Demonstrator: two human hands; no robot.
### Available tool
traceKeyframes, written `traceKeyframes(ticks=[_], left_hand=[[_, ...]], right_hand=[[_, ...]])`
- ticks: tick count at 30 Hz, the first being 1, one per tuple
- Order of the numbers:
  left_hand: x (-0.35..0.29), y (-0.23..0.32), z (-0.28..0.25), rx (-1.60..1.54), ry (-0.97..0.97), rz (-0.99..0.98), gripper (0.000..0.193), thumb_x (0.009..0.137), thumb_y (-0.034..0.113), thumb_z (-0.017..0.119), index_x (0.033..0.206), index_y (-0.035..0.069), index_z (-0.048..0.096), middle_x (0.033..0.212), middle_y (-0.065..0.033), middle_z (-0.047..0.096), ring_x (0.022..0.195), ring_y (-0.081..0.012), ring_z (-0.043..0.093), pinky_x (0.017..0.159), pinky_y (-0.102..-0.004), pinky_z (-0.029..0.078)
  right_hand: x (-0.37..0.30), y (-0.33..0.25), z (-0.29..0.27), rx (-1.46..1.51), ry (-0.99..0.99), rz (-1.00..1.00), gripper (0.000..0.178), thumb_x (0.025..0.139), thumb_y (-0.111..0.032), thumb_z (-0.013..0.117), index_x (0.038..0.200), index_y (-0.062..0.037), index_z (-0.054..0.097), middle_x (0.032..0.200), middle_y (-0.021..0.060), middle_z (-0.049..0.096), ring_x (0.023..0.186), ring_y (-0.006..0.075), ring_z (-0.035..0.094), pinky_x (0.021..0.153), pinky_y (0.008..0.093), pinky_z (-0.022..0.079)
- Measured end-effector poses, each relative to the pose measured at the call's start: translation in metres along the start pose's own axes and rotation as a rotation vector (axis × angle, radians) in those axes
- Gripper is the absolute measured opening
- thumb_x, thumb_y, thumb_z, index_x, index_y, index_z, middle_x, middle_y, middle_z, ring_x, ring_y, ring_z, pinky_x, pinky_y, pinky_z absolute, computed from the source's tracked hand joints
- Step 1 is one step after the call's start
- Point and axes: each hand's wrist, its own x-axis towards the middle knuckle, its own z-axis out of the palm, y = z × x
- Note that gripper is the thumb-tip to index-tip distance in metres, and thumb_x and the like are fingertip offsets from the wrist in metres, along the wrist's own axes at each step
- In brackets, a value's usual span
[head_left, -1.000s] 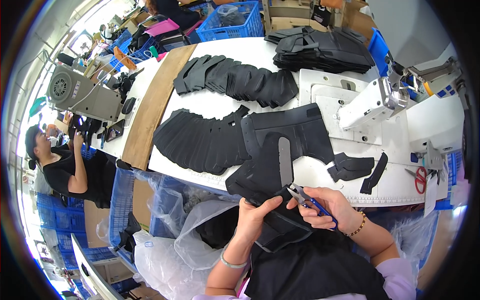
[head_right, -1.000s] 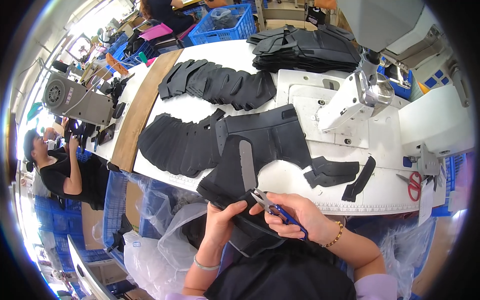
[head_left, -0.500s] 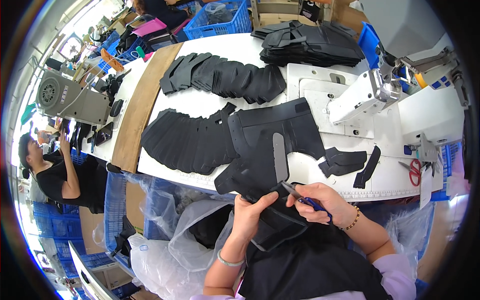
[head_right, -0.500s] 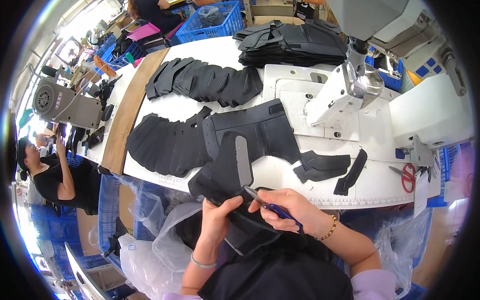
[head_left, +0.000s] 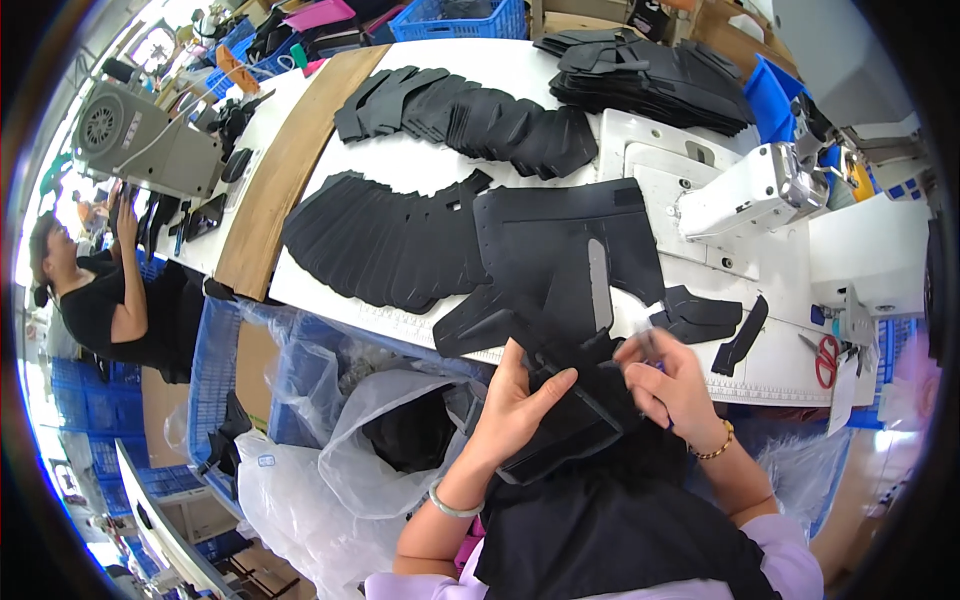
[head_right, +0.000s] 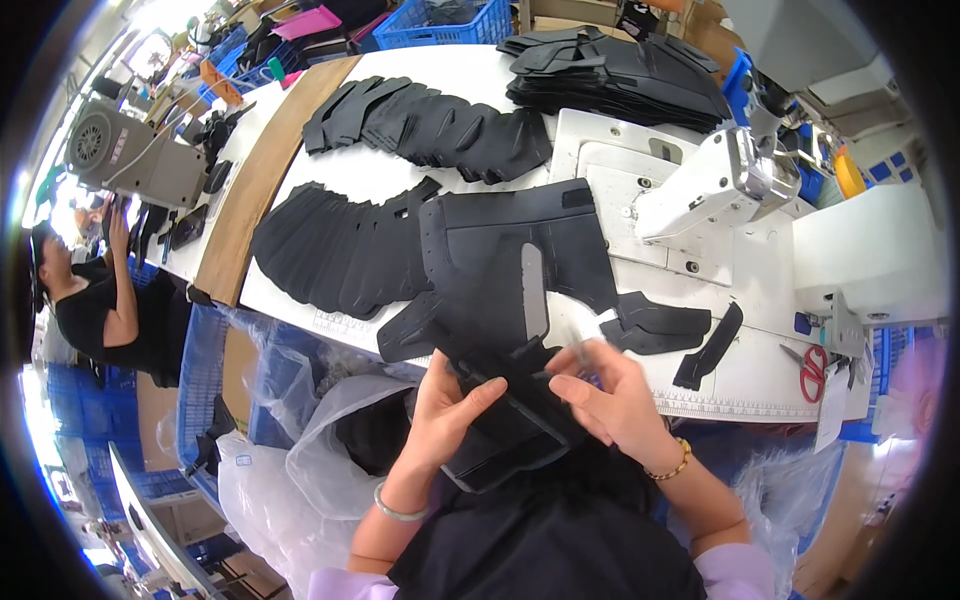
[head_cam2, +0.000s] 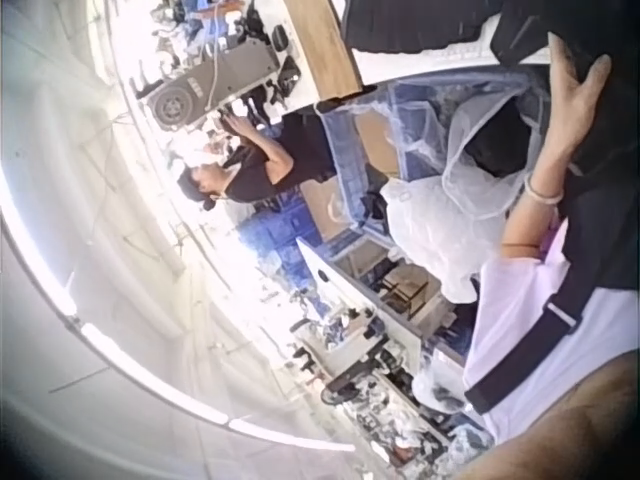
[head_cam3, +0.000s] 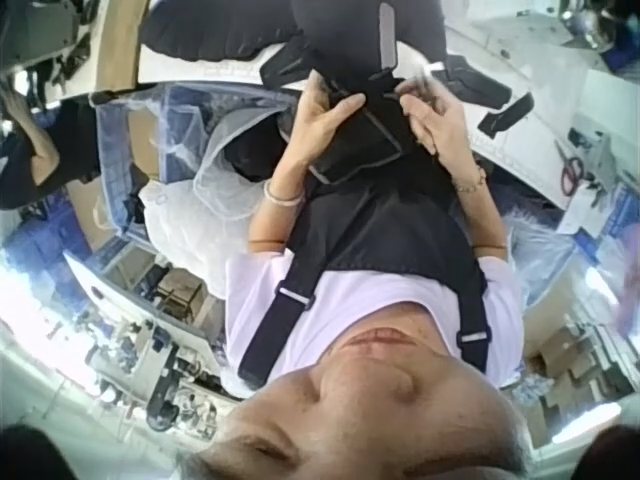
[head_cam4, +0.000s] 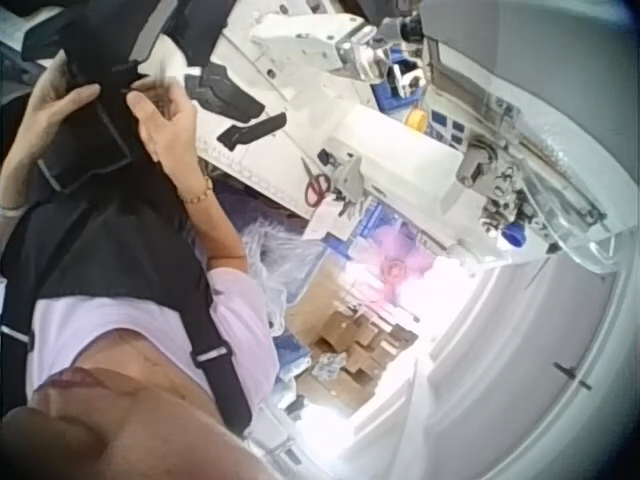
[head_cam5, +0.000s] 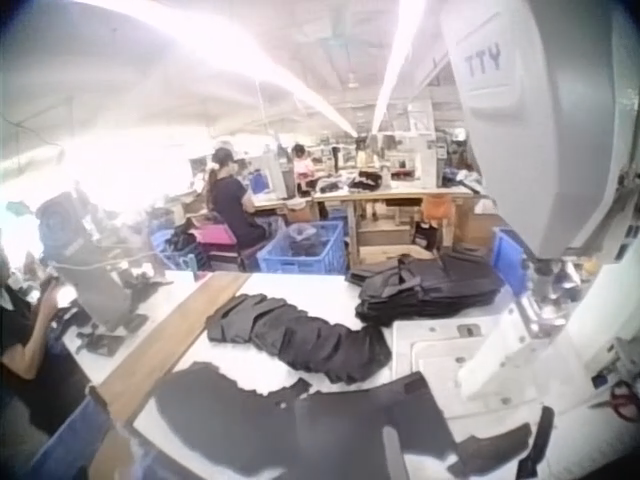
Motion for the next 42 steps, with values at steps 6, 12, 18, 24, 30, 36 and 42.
traceKeyframes(ticks=[6,12,18,24,30,36,42], left_hand=[[-0.004,0.012,-0.004,-0.112,0.012,-0.069,0.053,0.086,-0.002,0.061,0.132,-0.003,0.034,0.126,-0.0113,0.048,0.114,-0.0151,0.048,0.094,-0.0283,0.042],[-0.011,0.017,-0.017,0.167,0.039,-0.217,0.053,0.082,-0.002,0.066,0.127,-0.005,0.038,0.102,-0.0072,0.062,0.090,-0.0084,0.059,0.075,-0.0203,0.048],[-0.021,0.024,-0.020,-0.003,0.038,-0.159,0.042,0.087,0.000,0.061,0.122,-0.009,0.040,0.093,-0.0071,0.065,0.085,-0.0061,0.059,0.075,-0.0189,0.047],[-0.027,0.027,-0.021,0.166,0.067,-0.184,0.055,0.088,0.005,0.062,0.130,-0.014,0.031,0.092,-0.0078,0.066,0.085,-0.0055,0.057,0.076,-0.0182,0.045],[-0.025,0.031,-0.011,0.006,0.082,-0.191,0.046,0.086,0.004,0.063,0.123,-0.012,0.042,0.090,-0.0071,0.066,0.086,-0.0069,0.059,0.076,-0.0198,0.046],[-0.011,0.028,-0.003,0.064,0.142,-0.269,0.022,0.080,0.005,0.068,0.098,-0.007,0.063,0.088,-0.0077,0.067,0.075,-0.0118,0.063,0.066,-0.0238,0.052],[-0.005,0.013,-0.010,-0.088,0.250,-0.293,0.014,0.081,0.007,0.068,0.089,-0.004,0.066,0.079,-0.0059,0.067,0.064,-0.0090,0.062,0.057,-0.0214,0.050]], right_hand=[[0.016,-0.030,0.013,-0.099,0.131,-0.005,0.032,0.082,-0.007,0.068,0.107,0.0072,0.056,0.092,0.0088,0.064,0.037,0.0019,0.041,0.032,0.0174,0.027],[0.029,-0.009,0.017,-0.029,0.133,-0.062,0.015,0.081,-0.007,0.068,0.076,-0.0011,0.055,0.050,-0.0029,0.046,0.031,0.0027,0.034,0.030,0.0179,0.022],[0.036,-0.001,0.024,-0.030,0.143,-0.024,0.020,0.082,-0.006,0.067,0.071,-0.0056,0.051,0.044,-0.0023,0.043,0.029,0.0042,0.033,0.029,0.0185,0.022],[0.038,0.003,0.027,-0.049,0.168,-0.045,0.018,0.082,-0.004,0.067,0.074,-0.0054,0.051,0.043,-0.0014,0.042,0.029,0.0047,0.033,0.029,0.0188,0.022],[0.033,0.001,0.030,-0.061,0.191,-0.085,0.016,0.082,-0.005,0.068,0.077,-0.0042,0.052,0.046,-0.0017,0.045,0.031,0.0046,0.036,0.030,0.0189,0.022],[0.025,-0.004,0.048,-0.149,0.272,-0.246,0.019,0.085,-0.008,0.066,0.096,-0.0001,0.053,0.068,0.0028,0.057,0.036,0.0040,0.041,0.033,0.0182,0.027],[0.002,-0.012,0.023,0.180,-0.220,0.190,0.054,0.100,-0.046,0.025,0.098,0.0017,0.051,0.067,-0.0001,0.044,0.036,0.0040,0.031,0.032,0.0178,0.025]])
